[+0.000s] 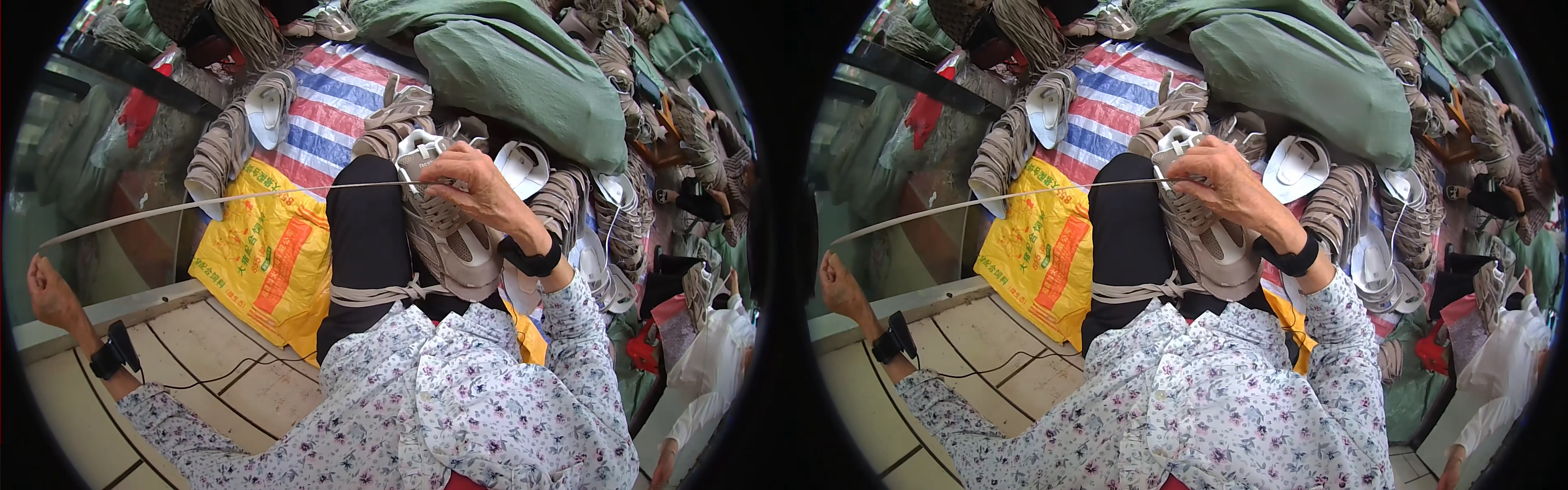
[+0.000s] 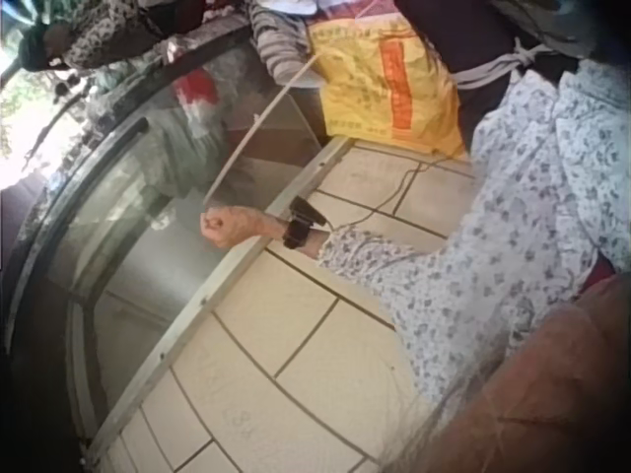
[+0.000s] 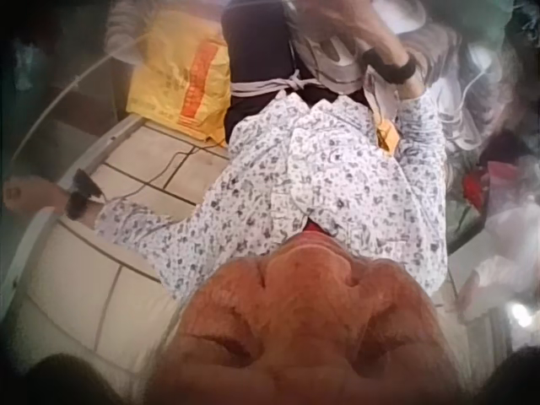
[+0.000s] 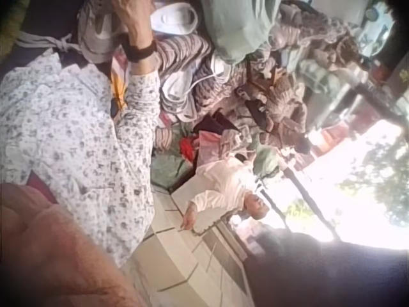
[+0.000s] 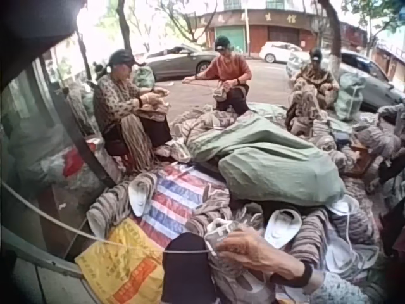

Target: The person sits on the sidewalk and repeatedly threads a long beige lace through the eyelets of a single beige sneaker. They pull the lace tight and adjust the loops, working on the same shoe throughout the clip.

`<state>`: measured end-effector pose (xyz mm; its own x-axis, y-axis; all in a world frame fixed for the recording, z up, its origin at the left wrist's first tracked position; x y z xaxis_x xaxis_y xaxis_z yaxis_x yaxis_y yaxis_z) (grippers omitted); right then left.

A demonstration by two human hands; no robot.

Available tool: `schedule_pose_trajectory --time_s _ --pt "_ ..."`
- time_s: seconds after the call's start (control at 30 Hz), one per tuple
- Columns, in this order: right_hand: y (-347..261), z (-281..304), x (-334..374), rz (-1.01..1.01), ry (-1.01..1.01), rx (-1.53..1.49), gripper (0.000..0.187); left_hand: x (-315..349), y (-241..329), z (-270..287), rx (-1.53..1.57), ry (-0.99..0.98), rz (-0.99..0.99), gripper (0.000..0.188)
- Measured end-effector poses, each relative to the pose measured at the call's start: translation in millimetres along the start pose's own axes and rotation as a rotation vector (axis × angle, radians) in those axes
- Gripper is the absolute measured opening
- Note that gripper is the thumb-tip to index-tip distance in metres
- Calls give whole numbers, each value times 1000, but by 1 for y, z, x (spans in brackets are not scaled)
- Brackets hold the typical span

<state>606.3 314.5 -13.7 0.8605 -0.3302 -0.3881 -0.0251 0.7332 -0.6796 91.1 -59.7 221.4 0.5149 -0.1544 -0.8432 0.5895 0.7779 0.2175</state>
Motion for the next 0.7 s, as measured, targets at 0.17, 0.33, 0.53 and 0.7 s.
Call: schedule_pose_trajectory --time_s 0.17,0.33,0.53,0.7 --pt "-8 2 -4 -130 39 -402 16 -6 42 1 126 10 -35 28" --pt "-25 29 11 -345 78 -789 19 37 122 -29 418 -95 -29 20" --pt "-9 108 72 -359 539 -895 22 205 275 -98 756 -679 -16 12" --pt "24 187 165 -301 871 -1072 36 342 374 -96 948 -1105 -270 14"
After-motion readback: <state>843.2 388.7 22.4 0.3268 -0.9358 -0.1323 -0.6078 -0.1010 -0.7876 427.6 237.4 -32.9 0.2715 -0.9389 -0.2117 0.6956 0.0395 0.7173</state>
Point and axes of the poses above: each hand's wrist, its own x-axis away from the middle knuckle, its own z-axis out of the back of the hand, y = z × x, the point moved 3 cm from there along -x, towards the middle knuckle, and after that the axes turned 6 degrees about z, right-handed, at the moved point
